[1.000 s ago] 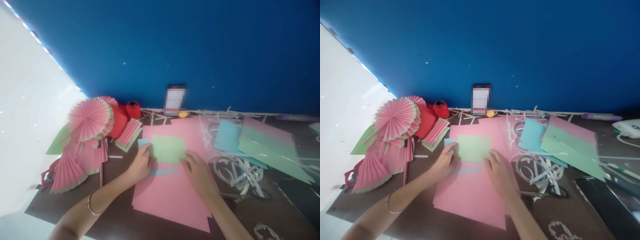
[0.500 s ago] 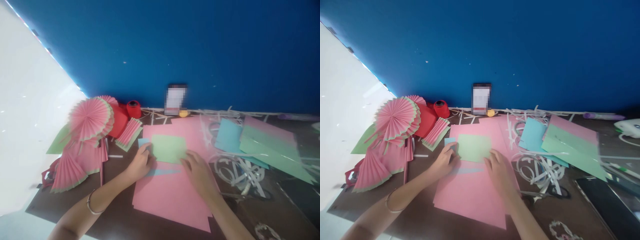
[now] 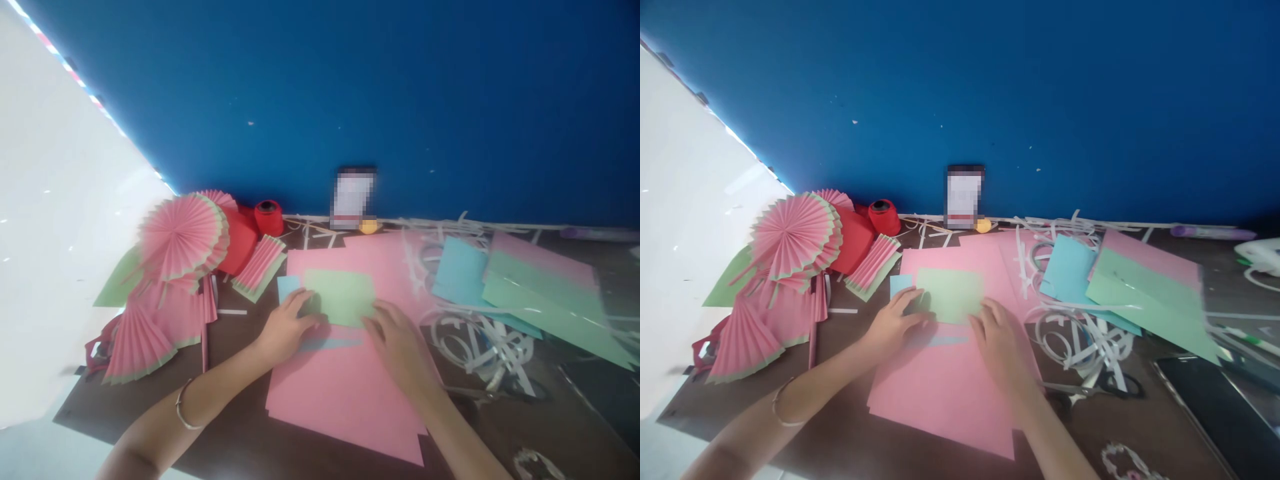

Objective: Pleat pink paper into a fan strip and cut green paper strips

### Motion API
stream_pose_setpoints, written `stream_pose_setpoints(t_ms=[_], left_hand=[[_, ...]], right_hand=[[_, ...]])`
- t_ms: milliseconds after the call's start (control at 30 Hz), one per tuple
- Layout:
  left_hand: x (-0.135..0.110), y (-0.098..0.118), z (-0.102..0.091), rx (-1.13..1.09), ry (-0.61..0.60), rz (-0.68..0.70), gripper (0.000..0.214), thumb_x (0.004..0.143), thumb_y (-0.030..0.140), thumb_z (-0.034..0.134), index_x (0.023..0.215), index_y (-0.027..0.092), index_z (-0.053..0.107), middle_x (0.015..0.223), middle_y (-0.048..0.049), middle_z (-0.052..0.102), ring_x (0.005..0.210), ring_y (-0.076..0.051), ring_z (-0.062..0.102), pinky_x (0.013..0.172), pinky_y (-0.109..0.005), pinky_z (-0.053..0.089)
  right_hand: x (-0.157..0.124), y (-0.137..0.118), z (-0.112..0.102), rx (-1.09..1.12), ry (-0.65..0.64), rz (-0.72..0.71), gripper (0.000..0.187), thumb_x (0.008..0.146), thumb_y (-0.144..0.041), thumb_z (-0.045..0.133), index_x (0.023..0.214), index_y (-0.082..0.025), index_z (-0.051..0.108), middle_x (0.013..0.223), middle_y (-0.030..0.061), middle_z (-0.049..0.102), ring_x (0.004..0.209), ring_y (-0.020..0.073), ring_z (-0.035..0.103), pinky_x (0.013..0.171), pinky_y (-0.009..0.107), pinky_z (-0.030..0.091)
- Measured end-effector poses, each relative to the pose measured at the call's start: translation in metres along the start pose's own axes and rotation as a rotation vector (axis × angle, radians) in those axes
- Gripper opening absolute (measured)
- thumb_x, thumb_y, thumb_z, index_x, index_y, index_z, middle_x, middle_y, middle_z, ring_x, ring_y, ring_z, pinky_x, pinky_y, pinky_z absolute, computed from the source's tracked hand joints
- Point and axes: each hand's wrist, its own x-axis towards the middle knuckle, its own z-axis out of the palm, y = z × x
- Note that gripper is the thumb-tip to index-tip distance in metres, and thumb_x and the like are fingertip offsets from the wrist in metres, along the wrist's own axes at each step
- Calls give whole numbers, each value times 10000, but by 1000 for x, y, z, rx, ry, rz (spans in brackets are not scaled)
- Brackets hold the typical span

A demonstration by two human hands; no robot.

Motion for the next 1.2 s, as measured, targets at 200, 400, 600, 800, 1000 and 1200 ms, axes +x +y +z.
stream_pose_setpoints(t_ms=[200,400,600,800,1000,1200], left_hand=[[-1,0,-1,118,20,56,407,817,42,438,1102,287,593,1287,-65,463,1222,-260,398,711,-318,536],[0,1,0,148,41,112,311,844,122,493,1063,307,616,1280,-50,469,1221,-262,405,896,-408,467],[0,1,2,183,35,94,336,861,127,475,1096,332,601,1265,-41,483,1208,-254,426,855,-373,490],[-2,2,4,172,55,53,371,867,108,444,1094,350,609,1227,-28,519,1177,-236,457,781,-341,523],[-2,3,1,151,46,38,362,872,115,433,1074,347,624,1201,-30,540,1159,-236,473,785,-359,526],[-1,3,-1,50,18,-10,462,808,11,422,1118,302,601,1215,-31,542,1170,-223,457,816,-363,516]], right_hand=[[-1,2,1,-1,-16,9,291,907,-386,380,957,-180,578,1080,101,599,1028,243,561,892,395,440],[-1,1,0,15,-15,16,306,910,-389,356,955,-181,575,1069,103,599,1009,240,564,876,395,441],[1,-1,0,41,-28,48,314,902,-402,364,966,-180,577,1082,103,600,1018,242,562,888,397,436],[0,-1,5,66,0,106,360,899,-433,351,903,-162,588,1080,129,589,1026,250,557,895,405,441],[1,-1,5,43,47,107,358,885,-446,387,793,-169,595,1072,141,578,1004,256,565,865,404,462],[0,-2,4,33,46,99,343,885,-438,392,868,-159,593,1062,150,576,998,264,562,845,415,465]])
